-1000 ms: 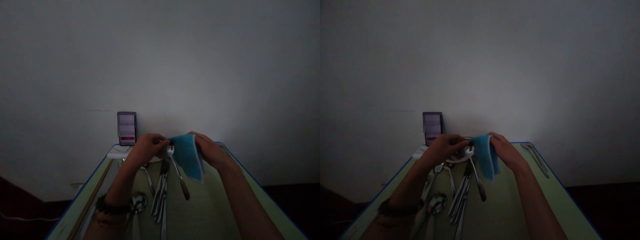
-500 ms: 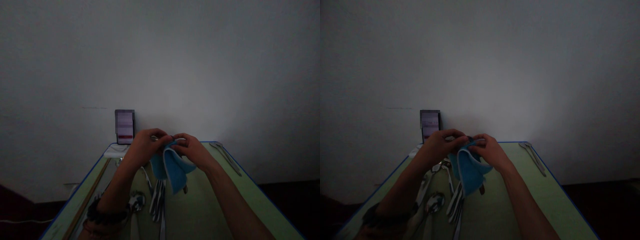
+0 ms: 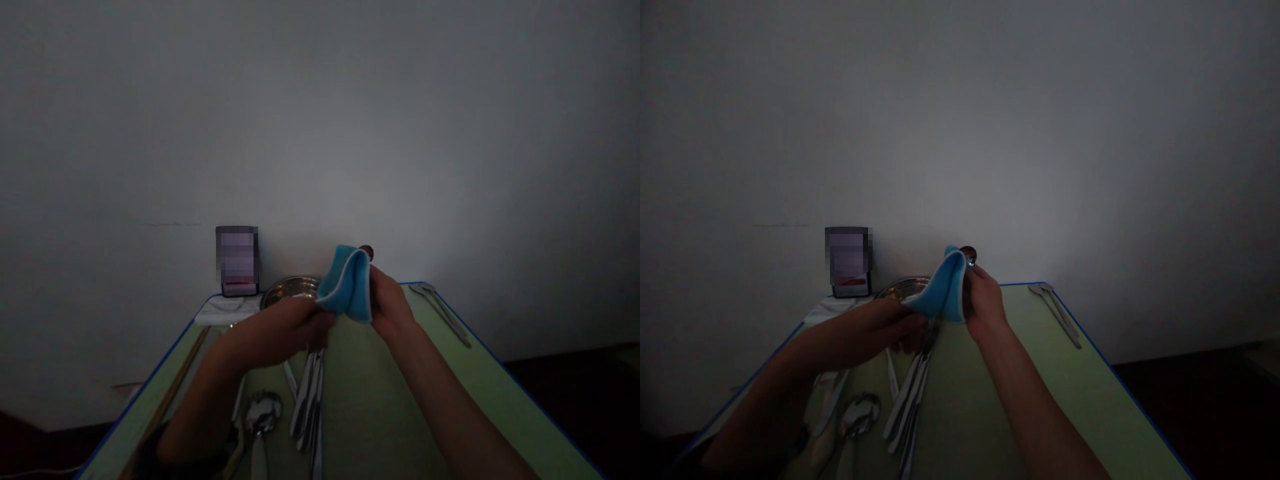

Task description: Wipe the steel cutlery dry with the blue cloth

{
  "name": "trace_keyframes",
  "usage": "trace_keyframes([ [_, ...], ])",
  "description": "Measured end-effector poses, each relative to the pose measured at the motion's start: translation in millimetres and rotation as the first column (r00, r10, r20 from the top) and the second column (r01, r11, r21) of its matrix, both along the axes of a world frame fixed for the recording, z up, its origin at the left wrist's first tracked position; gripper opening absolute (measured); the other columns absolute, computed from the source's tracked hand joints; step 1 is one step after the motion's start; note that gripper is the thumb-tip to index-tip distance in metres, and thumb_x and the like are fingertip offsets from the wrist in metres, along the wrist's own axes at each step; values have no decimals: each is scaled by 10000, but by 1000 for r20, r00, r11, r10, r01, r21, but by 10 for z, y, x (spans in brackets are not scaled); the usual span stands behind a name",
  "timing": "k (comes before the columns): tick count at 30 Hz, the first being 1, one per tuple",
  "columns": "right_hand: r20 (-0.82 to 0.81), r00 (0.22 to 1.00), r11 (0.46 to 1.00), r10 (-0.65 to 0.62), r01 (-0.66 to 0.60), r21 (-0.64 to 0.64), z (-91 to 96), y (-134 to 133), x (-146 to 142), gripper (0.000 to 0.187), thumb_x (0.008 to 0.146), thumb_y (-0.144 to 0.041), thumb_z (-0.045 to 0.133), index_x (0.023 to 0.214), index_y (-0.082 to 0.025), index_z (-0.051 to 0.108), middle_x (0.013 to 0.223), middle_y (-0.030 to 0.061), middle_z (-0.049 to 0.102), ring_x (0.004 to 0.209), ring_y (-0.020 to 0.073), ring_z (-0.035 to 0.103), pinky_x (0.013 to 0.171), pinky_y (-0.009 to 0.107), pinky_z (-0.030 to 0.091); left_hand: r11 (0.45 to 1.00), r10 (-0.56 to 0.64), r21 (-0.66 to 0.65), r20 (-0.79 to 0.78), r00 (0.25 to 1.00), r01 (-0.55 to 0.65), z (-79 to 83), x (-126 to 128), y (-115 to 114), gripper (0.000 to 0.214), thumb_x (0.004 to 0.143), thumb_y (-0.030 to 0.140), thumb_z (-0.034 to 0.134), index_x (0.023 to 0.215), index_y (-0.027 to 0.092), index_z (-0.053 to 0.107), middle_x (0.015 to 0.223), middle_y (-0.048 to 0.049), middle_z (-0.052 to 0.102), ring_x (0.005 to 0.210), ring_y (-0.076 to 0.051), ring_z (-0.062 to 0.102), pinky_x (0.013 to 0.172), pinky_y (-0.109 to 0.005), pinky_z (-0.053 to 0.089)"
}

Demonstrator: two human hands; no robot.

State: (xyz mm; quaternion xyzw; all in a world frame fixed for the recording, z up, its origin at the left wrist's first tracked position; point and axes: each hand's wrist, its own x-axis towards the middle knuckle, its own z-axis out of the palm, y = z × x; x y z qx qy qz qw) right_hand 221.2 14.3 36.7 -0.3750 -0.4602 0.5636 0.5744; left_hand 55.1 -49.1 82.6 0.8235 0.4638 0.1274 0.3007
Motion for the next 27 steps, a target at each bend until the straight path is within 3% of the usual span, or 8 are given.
trace_keyframes([
  [4,-151,985,993,-79,64,-101,5,-21,-32,259,622,-385,644,788,-203,564,767,16,651,704,157,601,635,277,494,999,9,-42,-4,1000,-10,-8,-17,11,303,872,356,348,666,195,501,583,12,580,527,-132,558,517,-221,438],
  [8,-232,961,977,-151,110,-182,48,-24,2,370,597,-340,698,931,-219,593,937,32,663,778,169,609,593,263,491,974,-48,-221,39,998,55,10,-69,-38,227,863,346,379,765,197,519,648,-4,641,570,-148,615,522,-224,478],
  [11,-243,953,982,-180,159,-104,65,-19,23,435,570,-276,733,980,-220,597,967,29,669,807,169,622,652,276,503,967,-75,-239,85,994,93,24,-97,-57,178,854,328,395,872,199,516,671,-2,639,615,-152,607,578,-244,484],
  [14,-204,976,996,-76,84,29,57,-25,38,389,565,-252,752,931,-201,630,907,19,691,795,161,637,764,307,494,992,-50,-113,76,996,59,16,-114,-41,184,853,329,382,824,200,510,655,14,580,601,-135,558,583,-238,459],
  [17,-96,985,990,140,-138,23,47,-56,56,284,580,-256,754,844,-189,674,810,12,706,715,153,639,763,318,489,994,108,-28,63,992,-107,13,-115,-16,243,863,370,334,852,201,507,615,29,531,500,-117,492,483,-226,413],
  [20,-43,964,965,264,-263,14,48,-109,51,244,598,-259,750,828,-199,695,807,4,710,696,138,631,749,299,480,971,224,66,64,972,-228,36,-96,-1,335,866,459,321,878,192,524,622,24,537,507,-123,484,483,-230,398],
  [24,94,937,940,335,-340,31,53,-181,-2,241,661,-313,711,875,-202,704,802,0,708,708,132,621,740,287,460,953,221,194,77,972,-232,41,-60,31,399,860,521,331,854,184,545,724,-3,591,653,-156,555,586,-252,426],
  [27,172,908,919,381,-392,32,45,-201,-20,201,706,-337,672,841,-193,711,760,-11,702,686,116,601,731,269,442,954,204,215,44,978,-208,15,-53,74,385,857,502,352,867,182,565,755,-14,617,688,-171,577,613,-260,430],
])
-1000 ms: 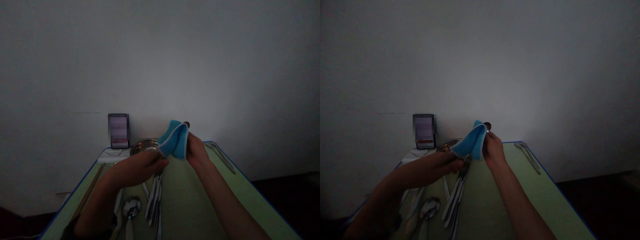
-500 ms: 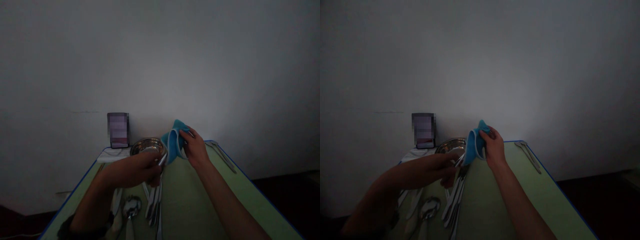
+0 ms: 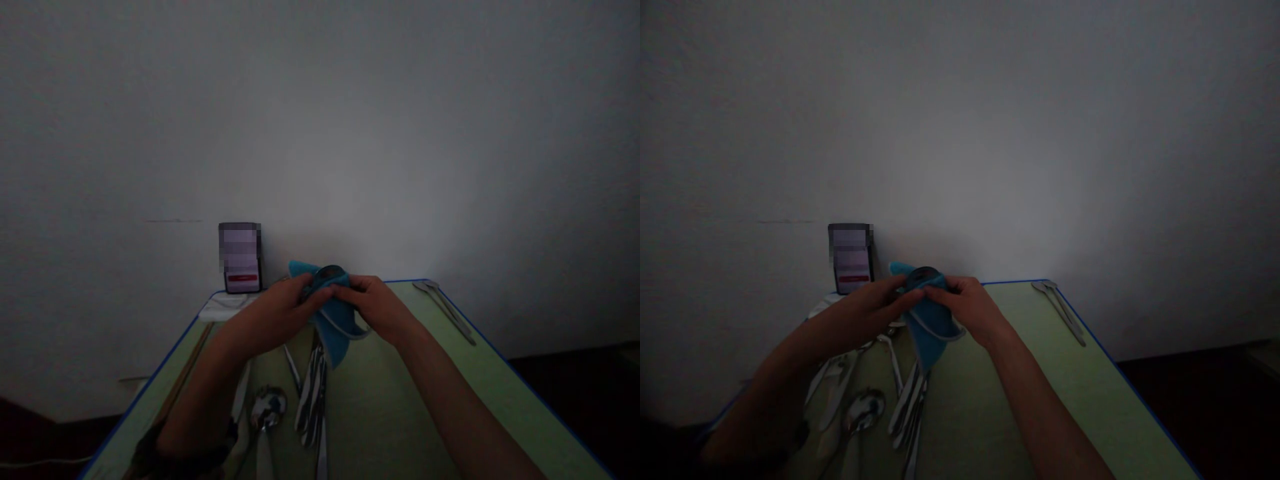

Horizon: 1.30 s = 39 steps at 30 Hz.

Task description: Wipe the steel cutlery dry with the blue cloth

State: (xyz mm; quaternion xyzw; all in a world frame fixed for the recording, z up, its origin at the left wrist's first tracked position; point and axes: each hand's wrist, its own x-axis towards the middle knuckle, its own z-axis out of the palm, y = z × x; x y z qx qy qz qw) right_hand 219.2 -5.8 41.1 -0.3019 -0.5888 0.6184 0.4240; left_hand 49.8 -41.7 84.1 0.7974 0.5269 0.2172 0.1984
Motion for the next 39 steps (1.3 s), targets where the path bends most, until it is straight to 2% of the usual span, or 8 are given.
trace_keyframes([
  [8,-81,984,986,-161,156,-60,54,146,231,209,722,-364,665,830,-189,702,784,1,701,732,124,600,745,259,440,995,72,-60,-28,997,-74,5,-136,5,330,847,395,327,885,170,566,761,-31,633,664,-169,570,593,-248,431],
  [12,-109,947,936,-303,317,154,169,110,320,264,775,-427,594,935,-235,679,880,5,701,821,170,618,773,318,462,988,10,-156,-53,999,-18,16,-149,-27,298,836,363,355,741,177,567,540,26,543,471,-122,483,465,-215,376],
  [16,296,941,842,-163,-24,538,233,-32,258,327,814,-406,555,1106,-275,625,1203,28,601,1142,221,511,993,411,352,984,-31,-175,-57,998,20,27,-120,-9,365,859,395,322,716,168,570,528,28,536,457,-111,471,454,-206,358],
  [19,500,862,787,-82,-252,563,218,-82,182,416,870,-421,455,1257,-278,505,1392,36,423,1288,213,360,1080,424,241,986,-48,-163,-73,996,35,33,-126,2,370,855,392,337,703,162,583,563,13,563,510,-118,506,497,-211,373],
  [26,489,870,795,-61,-253,550,140,-68,165,609,872,-357,467,1411,-274,196,1472,52,275,1317,201,310,1077,411,254,988,-78,-141,-93,993,64,63,-156,-54,353,860,362,349,793,147,620,626,0,600,565,-128,535,551,-221,387],
  [32,464,865,843,-193,-96,530,106,-73,112,506,783,-369,603,1226,-203,424,1041,63,625,894,185,585,793,330,446,987,-138,-104,-138,981,124,54,-126,-58,321,869,333,357,785,163,616,631,6,604,557,-122,535,534,-212,384],
  [35,458,842,796,-286,-58,603,118,-60,81,226,794,-391,583,883,-184,592,847,19,615,776,146,559,694,268,420,989,-124,-100,-118,985,113,77,-104,-63,314,863,339,365,761,158,601,653,-3,605,585,-126,547,536,-211,389],
  [39,464,808,803,-363,20,595,129,-42,86,302,823,-443,516,704,-171,567,658,-10,534,620,120,491,564,243,359,990,-65,-126,-75,995,55,103,-94,-75,362,864,393,350,679,164,560,561,22,538,498,-108,489,478,-203,356],
])
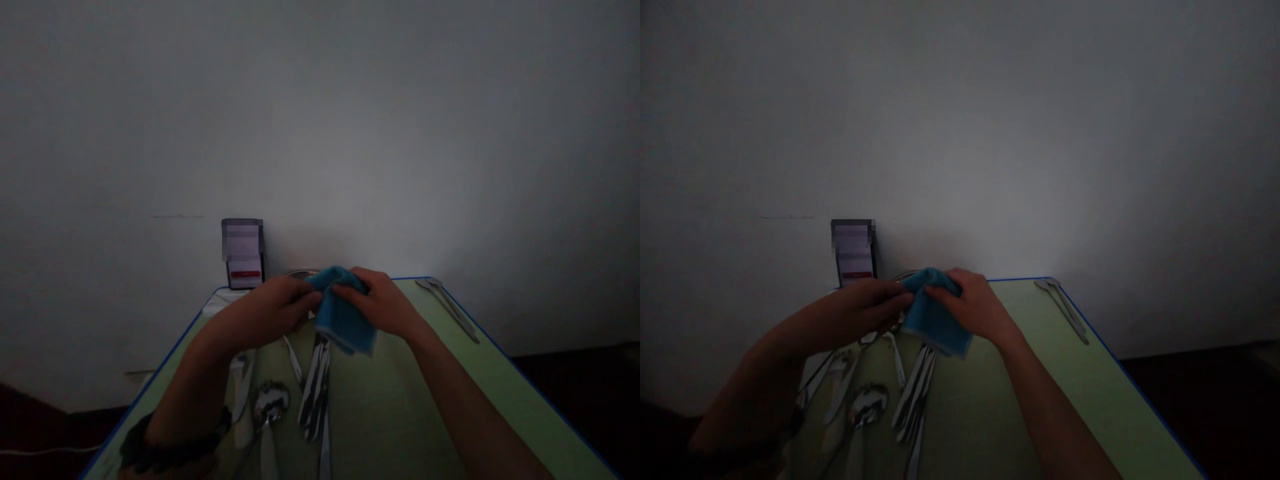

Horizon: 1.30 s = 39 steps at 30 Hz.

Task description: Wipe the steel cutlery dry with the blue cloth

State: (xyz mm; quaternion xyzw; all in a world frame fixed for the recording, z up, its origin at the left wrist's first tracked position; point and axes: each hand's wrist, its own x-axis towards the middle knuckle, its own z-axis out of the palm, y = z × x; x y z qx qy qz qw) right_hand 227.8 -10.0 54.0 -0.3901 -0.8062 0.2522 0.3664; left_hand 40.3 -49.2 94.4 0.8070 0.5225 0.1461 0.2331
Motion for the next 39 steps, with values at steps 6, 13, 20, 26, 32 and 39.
trace_keyframes([
  [6,-235,968,992,-90,66,-109,-35,68,49,282,830,-415,500,693,-176,559,647,-15,536,588,116,465,555,237,363,999,-16,-47,8,1000,17,-38,-114,-3,373,880,417,321,721,174,554,603,18,548,551,-125,517,519,-214,384],
  [13,-825,548,959,-137,-136,-250,-158,26,-246,189,795,-350,563,928,-217,581,807,-12,644,721,134,573,711,262,454,997,-70,45,-6,998,70,8,-17,-21,320,897,342,305,748,177,535,663,6,572,635,-142,553,597,-229,410],
  [20,-822,455,915,-342,-40,-402,-313,49,-391,318,752,-485,569,854,-184,557,674,-22,592,603,124,530,600,252,449,989,-24,142,-133,991,43,-44,120,-57,314,904,303,290,720,190,518,645,-2,567,595,-149,551,564,-245,386],
  [26,-506,859,968,-75,-59,-243,-102,67,-16,295,798,-463,522,737,-176,548,642,-22,535,570,110,464,526,218,394,996,-45,77,-89,995,52,56,4,-102,353,909,344,288,743,178,552,675,-1,589,628,-147,561,599,-244,401],
  [32,-35,946,938,324,-325,-123,186,-26,298,141,830,-299,520,857,-191,606,759,-12,601,660,117,516,594,214,411,994,-83,55,-147,986,92,119,-144,-168,379,898,393,321,758,182,604,686,-1,600,647,-148,565,614,-246,402],
  [39,81,953,955,293,-287,-78,221,-72,254,171,813,-328,549,831,-196,656,688,-34,614,607,107,515,583,212,390,990,-79,102,-174,982,98,79,-99,-191,345,890,385,358,760,194,614,629,19,588,569,-126,541,541,-232,365],
])
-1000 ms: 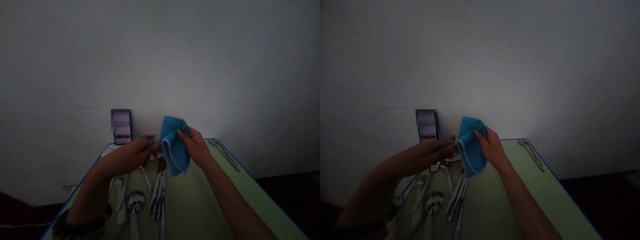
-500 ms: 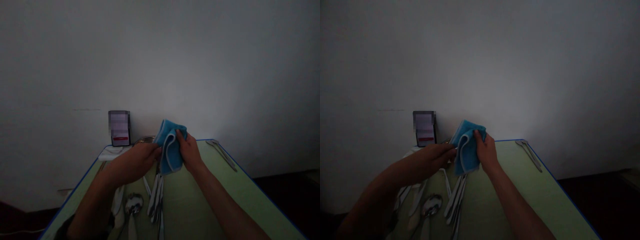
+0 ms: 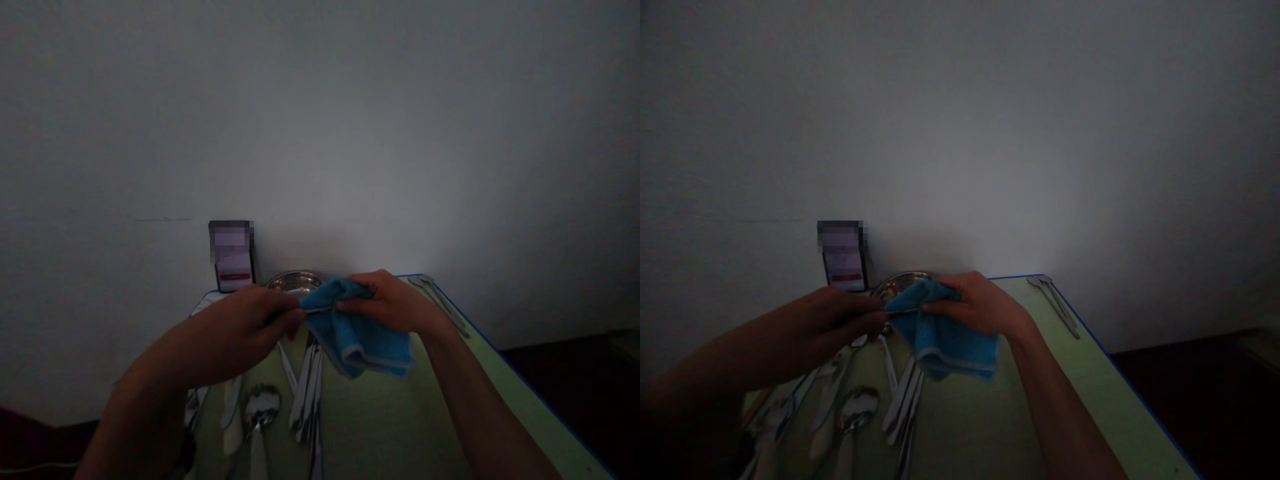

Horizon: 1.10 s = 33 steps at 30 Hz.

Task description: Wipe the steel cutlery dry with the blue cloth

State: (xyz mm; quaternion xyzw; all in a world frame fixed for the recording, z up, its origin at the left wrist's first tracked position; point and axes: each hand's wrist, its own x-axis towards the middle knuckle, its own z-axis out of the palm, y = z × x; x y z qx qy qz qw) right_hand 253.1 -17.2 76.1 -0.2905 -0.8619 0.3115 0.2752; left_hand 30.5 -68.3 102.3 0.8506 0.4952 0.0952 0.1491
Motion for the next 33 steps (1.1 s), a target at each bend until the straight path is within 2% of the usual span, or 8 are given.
trace_keyframes([
  [3,-98,992,997,-75,74,-23,-10,5,-27,233,834,-371,511,780,-186,643,653,-28,582,589,104,489,562,215,382,1000,-4,31,52,999,3,33,24,23,345,882,380,356,777,183,620,659,9,604,601,-136,546,564,-238,373],
  [6,-282,924,964,-260,266,-17,-44,30,-102,292,830,-428,499,711,-178,594,617,-23,533,575,108,464,539,220,368,999,-4,37,99,995,1,62,82,57,370,886,375,327,754,163,599,645,3,589,598,-137,531,572,-242,377],
  [11,-597,573,807,-561,539,-241,-204,67,-327,361,811,-516,477,677,-186,530,599,-26,498,555,112,437,523,228,361,990,84,107,101,991,-95,54,239,53,367,893,368,310,676,174,533,570,12,539,540,-130,501,523,-239,347],
  [14,-637,429,754,-640,511,-414,-314,68,-445,404,790,-573,457,710,-185,532,608,-17,514,560,121,456,525,235,381,980,127,152,35,991,-131,45,306,21,366,895,359,304,677,181,538,577,-2,563,541,-142,519,518,-252,336],
  [18,-643,379,743,-665,418,-522,-394,52,-534,404,779,-582,462,766,-184,536,645,-3,549,585,133,500,560,248,423,966,173,200,-19,985,-165,34,339,-12,343,891,321,308,739,178,580,638,-28,623,562,-159,553,543,-270,346],
  [27,-678,455,797,-578,136,-588,-392,17,-589,338,774,-506,513,901,-193,532,801,31,657,716,164,610,616,260,477,960,188,216,-31,982,-177,-6,332,75,367,889,293,289,743,175,604,686,-51,656,609,-176,587,566,-272,363],
  [29,-662,537,814,-523,84,-575,-361,40,-526,298,768,-451,549,921,-195,543,819,27,666,732,164,615,633,263,480,960,206,200,-34,978,-196,14,268,86,373,887,310,296,733,167,604,689,-55,654,608,-177,585,575,-277,376],
  [33,-491,835,907,-249,23,-420,-250,98,-260,246,767,-366,586,940,-191,596,841,20,664,743,153,596,680,275,477,978,164,134,3,987,-163,58,107,45,378,876,384,331,749,167,614,666,-37,639,600,-166,564,567,-264,395],
])
